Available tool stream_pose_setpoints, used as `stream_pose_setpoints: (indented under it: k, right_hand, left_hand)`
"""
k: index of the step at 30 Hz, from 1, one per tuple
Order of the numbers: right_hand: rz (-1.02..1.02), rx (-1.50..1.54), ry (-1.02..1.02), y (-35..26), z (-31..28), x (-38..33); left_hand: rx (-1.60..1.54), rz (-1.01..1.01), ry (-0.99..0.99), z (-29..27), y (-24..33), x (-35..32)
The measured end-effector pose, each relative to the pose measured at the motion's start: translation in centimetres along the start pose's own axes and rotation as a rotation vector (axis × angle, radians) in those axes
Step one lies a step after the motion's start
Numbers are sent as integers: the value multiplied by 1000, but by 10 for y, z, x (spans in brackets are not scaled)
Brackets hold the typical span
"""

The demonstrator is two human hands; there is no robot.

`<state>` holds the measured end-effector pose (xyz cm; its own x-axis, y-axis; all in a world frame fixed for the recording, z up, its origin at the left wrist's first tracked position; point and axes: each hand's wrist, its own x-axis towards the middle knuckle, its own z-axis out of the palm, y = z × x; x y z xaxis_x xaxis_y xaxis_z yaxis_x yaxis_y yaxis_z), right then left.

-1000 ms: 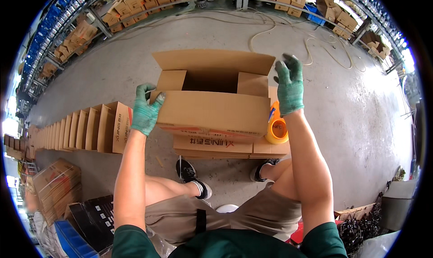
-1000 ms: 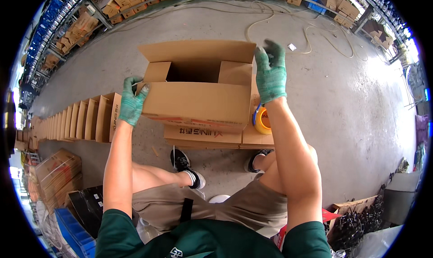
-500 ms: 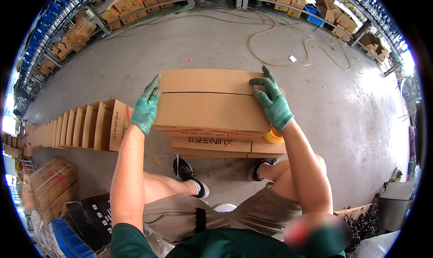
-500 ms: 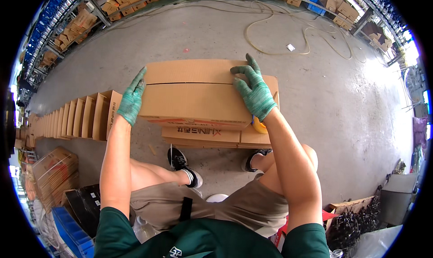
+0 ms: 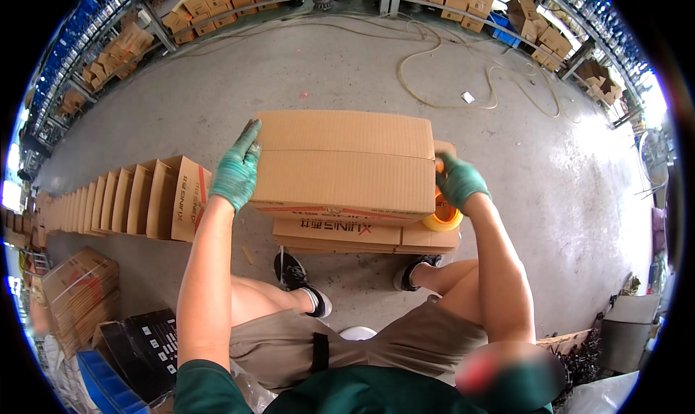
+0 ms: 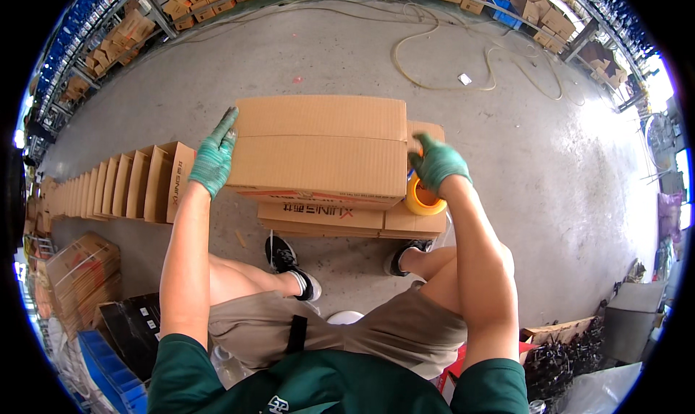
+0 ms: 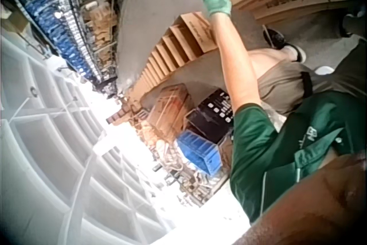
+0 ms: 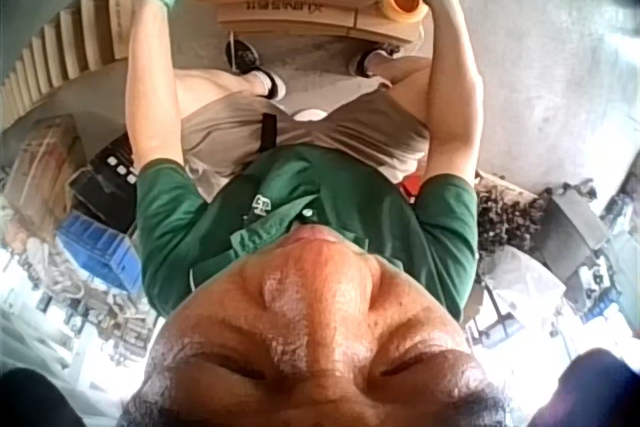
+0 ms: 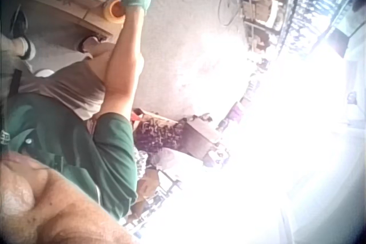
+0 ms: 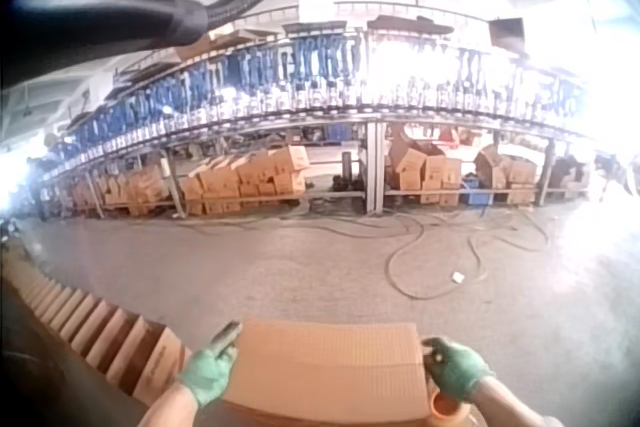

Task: The person sits on the floor in a warehouse and repeatedly assembles and seals cardboard boxes. They fold the flaps of each box and use a handheld tape dispenser to apply packing tape across the seams. The sealed boxes are then placed in a growing stack on the floor.

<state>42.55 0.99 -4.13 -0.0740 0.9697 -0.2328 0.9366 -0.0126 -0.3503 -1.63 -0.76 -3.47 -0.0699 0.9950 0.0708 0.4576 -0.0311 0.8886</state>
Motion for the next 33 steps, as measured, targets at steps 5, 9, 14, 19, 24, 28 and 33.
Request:
stream_pose_setpoints:
  k: [5,9,14,19,24,28,33]
  right_hand:
    - [38,-115,36,57,94,8]
    - [-143,-77,188,75,95,16]
    - [-108,1122,338,50,-23,30]
    - [-440,1191,289,-39,-122,-1]
    - [-506,901,-73,-82,-111,9]
    - [-541,852,-186,-84,-103,19]
    - [-462,767,-201,-85,-108,10]
  left_hand:
    - [-39,20,-27,11,-3,9]
    - [47,33,-12,12,-3,10]
    - [140,50,41,11,-7,6]
    - [102,65,54,13,-13,8]
    - [168,22,63,12,-3,5]
    - [215,67,76,15,8,1]
    - [328,51,85,11,16,-2]
